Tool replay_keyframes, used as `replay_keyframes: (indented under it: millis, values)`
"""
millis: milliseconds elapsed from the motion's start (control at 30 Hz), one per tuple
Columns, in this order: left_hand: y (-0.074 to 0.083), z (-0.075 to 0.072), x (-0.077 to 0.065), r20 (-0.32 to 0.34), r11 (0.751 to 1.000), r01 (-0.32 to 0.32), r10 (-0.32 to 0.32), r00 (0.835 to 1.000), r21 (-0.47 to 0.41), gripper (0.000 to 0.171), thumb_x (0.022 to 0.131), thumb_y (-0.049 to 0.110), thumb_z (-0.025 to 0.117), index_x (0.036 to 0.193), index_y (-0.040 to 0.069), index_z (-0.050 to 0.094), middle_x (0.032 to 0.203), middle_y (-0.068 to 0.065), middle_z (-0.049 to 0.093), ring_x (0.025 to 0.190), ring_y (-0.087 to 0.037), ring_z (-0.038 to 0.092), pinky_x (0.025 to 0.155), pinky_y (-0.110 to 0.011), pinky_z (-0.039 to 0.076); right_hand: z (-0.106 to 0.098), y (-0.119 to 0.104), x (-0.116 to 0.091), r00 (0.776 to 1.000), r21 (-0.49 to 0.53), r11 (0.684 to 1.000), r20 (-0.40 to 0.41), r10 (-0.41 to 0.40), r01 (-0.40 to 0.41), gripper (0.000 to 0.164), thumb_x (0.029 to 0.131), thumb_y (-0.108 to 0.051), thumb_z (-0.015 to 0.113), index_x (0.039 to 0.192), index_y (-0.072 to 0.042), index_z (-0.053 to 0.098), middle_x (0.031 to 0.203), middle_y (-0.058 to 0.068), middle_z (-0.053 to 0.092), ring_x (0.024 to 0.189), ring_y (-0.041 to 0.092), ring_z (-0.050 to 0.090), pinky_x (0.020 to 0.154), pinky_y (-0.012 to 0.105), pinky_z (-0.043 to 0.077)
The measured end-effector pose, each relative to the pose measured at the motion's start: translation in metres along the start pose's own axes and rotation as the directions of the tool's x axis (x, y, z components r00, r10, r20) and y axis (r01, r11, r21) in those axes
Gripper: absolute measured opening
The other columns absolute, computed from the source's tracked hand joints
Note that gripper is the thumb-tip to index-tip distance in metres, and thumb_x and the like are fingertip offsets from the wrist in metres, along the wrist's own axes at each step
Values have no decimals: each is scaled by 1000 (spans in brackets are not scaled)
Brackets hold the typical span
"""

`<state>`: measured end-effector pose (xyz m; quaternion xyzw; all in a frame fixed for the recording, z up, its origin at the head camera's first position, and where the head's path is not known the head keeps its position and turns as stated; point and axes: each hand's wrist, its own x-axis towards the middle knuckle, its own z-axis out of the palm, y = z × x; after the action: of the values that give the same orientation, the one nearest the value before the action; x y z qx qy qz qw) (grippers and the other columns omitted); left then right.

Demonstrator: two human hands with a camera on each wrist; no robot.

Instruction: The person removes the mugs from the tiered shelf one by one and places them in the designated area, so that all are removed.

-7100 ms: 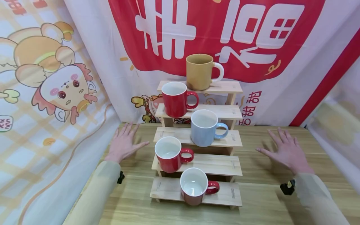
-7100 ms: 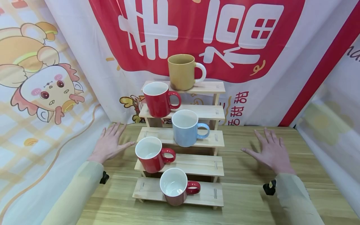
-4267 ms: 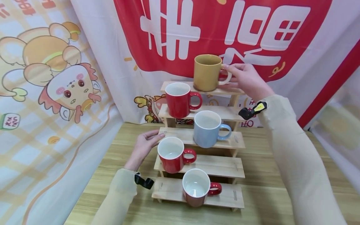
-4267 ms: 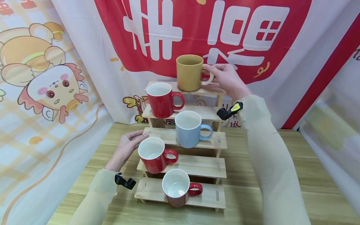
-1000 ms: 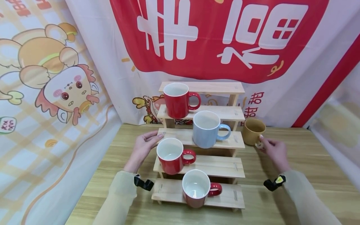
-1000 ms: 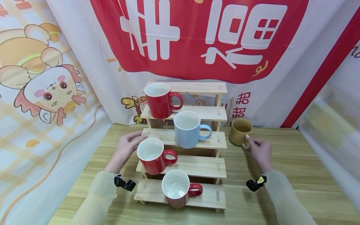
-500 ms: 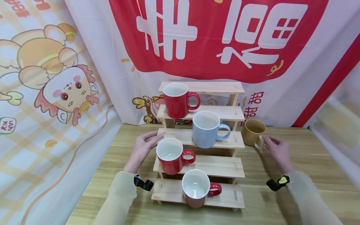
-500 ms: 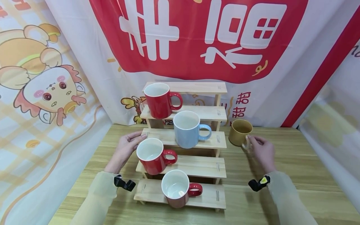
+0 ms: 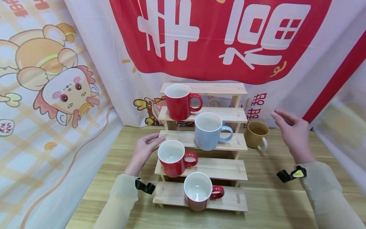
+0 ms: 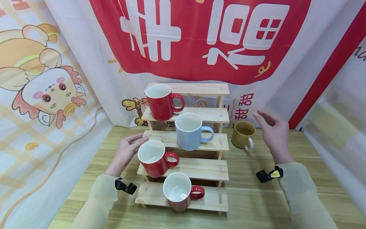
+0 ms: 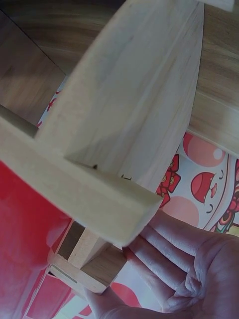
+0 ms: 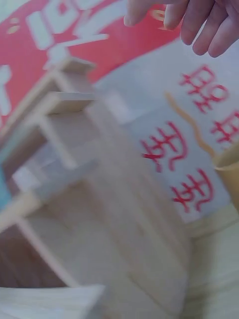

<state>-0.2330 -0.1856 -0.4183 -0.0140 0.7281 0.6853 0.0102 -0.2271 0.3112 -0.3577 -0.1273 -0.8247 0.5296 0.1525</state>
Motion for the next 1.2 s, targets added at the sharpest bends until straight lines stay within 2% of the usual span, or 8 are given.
replay_keyframes:
  millis: [133, 233, 367, 467, 567, 767, 967, 1200]
  values:
    - [0, 0, 0, 2, 1000, 4, -4, 1000, -23, 57, 95, 25, 77, 136, -8, 57, 127, -22, 66, 112, -20, 67, 93, -29, 57, 8, -30, -10, 999, 26, 999, 38, -27, 26, 61, 89, -65, 65, 142, -35, 61, 144, -3, 58, 127, 18, 50, 108, 43, 44]
    - [1, 0, 0, 6, 1000, 2, -2, 1000, -27, 56, 94, 25, 77, 135, -8, 58, 126, -21, 67, 111, -21, 67, 92, -30, 57, 17, -52, -17, 994, 47, 994, 44, -101, 99, 53, 92, -59, 66, 139, -35, 64, 141, -5, 60, 125, 17, 53, 105, 34, 47]
    - [1, 0, -1, 9, 1000, -2, 2, 1000, -29, 57, 94, 25, 78, 135, -7, 58, 126, -20, 68, 111, -21, 67, 92, -30, 57, 30, -82, -29, 973, 56, 975, 73, -220, 216, 48, 94, -54, 67, 136, -30, 68, 134, -3, 64, 118, 15, 56, 90, 19, 51]
    - [1, 0, -1, 6, 1000, 0, 0, 1000, -29, 56, 93, 26, 78, 134, -7, 59, 125, -19, 68, 111, -22, 68, 92, -31, 57, 41, -103, -36, 951, 67, 958, 121, -286, 280, 48, 95, -52, 68, 136, -28, 68, 131, -3, 66, 117, 15, 56, 86, 18, 52]
    - [1, 1, -1, 4, 1000, 3, -3, 1000, -28, 55, 93, 26, 78, 134, -6, 59, 125, -19, 68, 111, -22, 68, 92, -30, 57, 52, -122, -42, 927, 78, 945, 181, -327, 318, 49, 95, -52, 68, 137, -26, 67, 131, -3, 66, 119, 16, 56, 89, 25, 54]
    - [1, 0, -2, 3, 1000, 2, -2, 1000, -30, 56, 94, 24, 77, 135, -8, 58, 125, -20, 68, 110, -20, 68, 92, -30, 57, 79, -147, -41, 893, 68, 933, 274, -357, 352, 59, 91, -58, 70, 138, -23, 66, 133, -6, 65, 122, 16, 56, 99, 40, 54]
    - [1, 0, -1, 3, 1000, 4, -4, 1000, -29, 55, 95, 24, 76, 135, -8, 58, 125, -21, 68, 110, -19, 68, 92, -29, 57, 108, -158, -31, 845, 97, 924, 376, -379, 371, 55, 92, -53, 72, 136, -21, 67, 130, -6, 67, 118, 14, 61, 100, 37, 54]
    - [2, 0, -3, 4, 1000, 0, 0, 1000, -31, 55, 94, 24, 77, 135, -8, 58, 125, -20, 68, 111, -20, 67, 92, -30, 57, 133, -166, -23, 814, 135, 939, 469, -342, 316, 55, 91, -50, 74, 138, -21, 66, 128, -6, 67, 113, 13, 63, 97, 34, 55]
